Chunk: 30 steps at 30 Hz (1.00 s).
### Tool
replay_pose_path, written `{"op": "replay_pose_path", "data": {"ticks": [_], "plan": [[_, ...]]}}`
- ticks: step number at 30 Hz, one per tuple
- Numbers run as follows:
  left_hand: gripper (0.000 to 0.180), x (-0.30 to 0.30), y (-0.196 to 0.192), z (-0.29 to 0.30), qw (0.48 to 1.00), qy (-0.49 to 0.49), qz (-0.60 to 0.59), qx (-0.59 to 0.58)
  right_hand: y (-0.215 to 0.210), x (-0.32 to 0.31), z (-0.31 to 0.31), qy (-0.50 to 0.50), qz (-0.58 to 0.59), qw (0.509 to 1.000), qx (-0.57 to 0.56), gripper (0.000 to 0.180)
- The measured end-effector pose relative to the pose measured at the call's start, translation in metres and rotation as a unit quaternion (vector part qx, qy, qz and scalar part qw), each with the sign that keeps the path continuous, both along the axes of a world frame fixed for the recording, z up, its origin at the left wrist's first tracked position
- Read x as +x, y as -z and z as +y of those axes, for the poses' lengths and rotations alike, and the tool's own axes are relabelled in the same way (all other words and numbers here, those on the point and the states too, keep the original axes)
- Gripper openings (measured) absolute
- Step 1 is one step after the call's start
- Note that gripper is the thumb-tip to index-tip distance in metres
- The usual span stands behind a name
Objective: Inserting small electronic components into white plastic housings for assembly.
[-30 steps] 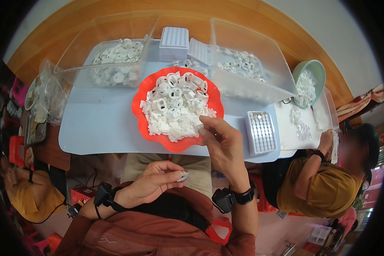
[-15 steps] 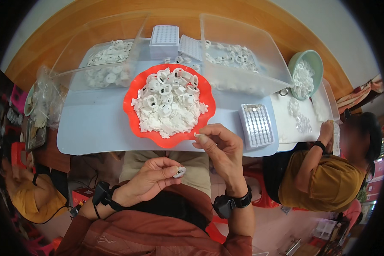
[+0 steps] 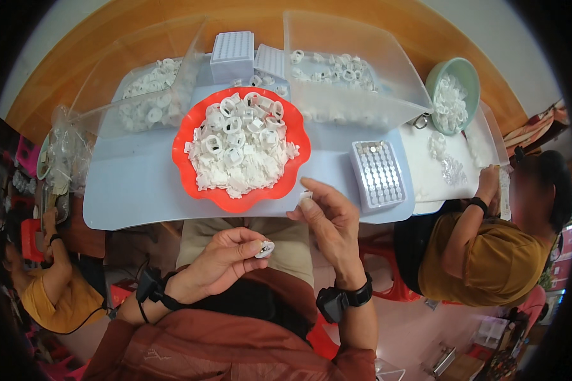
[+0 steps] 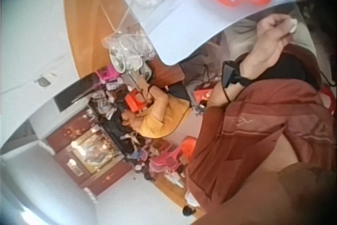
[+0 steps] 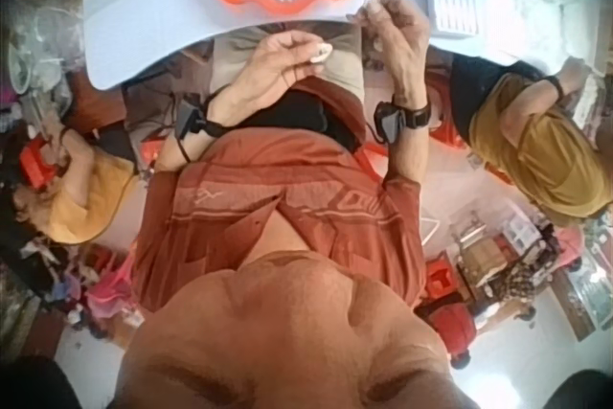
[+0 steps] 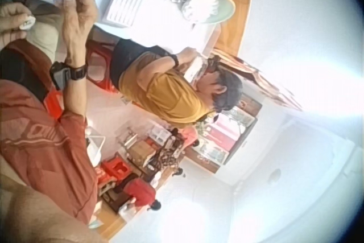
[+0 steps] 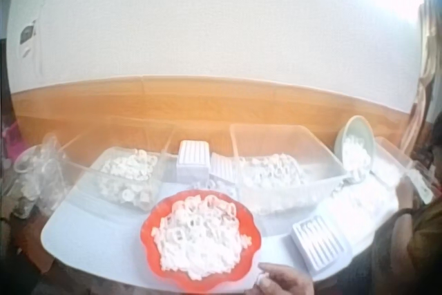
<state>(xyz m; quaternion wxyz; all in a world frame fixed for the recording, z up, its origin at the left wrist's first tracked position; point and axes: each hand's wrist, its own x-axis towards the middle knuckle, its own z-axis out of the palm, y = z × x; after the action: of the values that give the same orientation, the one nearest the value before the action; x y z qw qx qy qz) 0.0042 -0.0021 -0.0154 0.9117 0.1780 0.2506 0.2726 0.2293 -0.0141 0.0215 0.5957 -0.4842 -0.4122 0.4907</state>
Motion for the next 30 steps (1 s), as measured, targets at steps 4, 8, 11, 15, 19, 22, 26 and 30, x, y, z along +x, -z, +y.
{"op": "replay_pose_path", "data": {"ticks": [4,8,11,15,19,22,26,30], "plan": [[0.014,0.002,-0.001,0.001,1.0,-0.005,0.013,-0.005,0.001,0.005,-0.002,0.01,0.005,0.999,-0.038,0.012],[0.014,0.004,-0.002,0.003,1.0,-0.004,-0.003,-0.008,0.007,0.012,-0.009,-0.019,0.002,0.998,-0.053,0.012],[0.015,0.006,0.001,0.002,1.0,-0.004,-0.014,-0.006,0.014,0.012,-0.011,-0.03,0.024,0.999,-0.026,0.011],[0.016,0.008,0.003,0.002,1.0,-0.006,-0.012,-0.006,0.014,0.009,-0.018,-0.04,0.042,0.998,-0.03,0.008],[0.016,0.011,0.003,0.003,1.0,-0.004,-0.021,-0.009,0.022,0.012,-0.026,-0.045,0.02,0.999,-0.02,0.009],[0.016,0.013,0.001,0.003,1.0,-0.002,-0.016,-0.012,0.023,0.009,-0.03,-0.038,-0.016,0.999,0.022,0.013],[0.018,0.018,0.001,0.003,1.0,-0.006,0.0,-0.021,0.023,0.007,-0.039,-0.04,-0.085,0.995,0.024,0.016],[0.018,0.02,0.002,0.003,1.0,0.0,-0.011,-0.015,0.031,0.006,-0.048,-0.034,-0.058,0.998,-0.017,0.015]]}}
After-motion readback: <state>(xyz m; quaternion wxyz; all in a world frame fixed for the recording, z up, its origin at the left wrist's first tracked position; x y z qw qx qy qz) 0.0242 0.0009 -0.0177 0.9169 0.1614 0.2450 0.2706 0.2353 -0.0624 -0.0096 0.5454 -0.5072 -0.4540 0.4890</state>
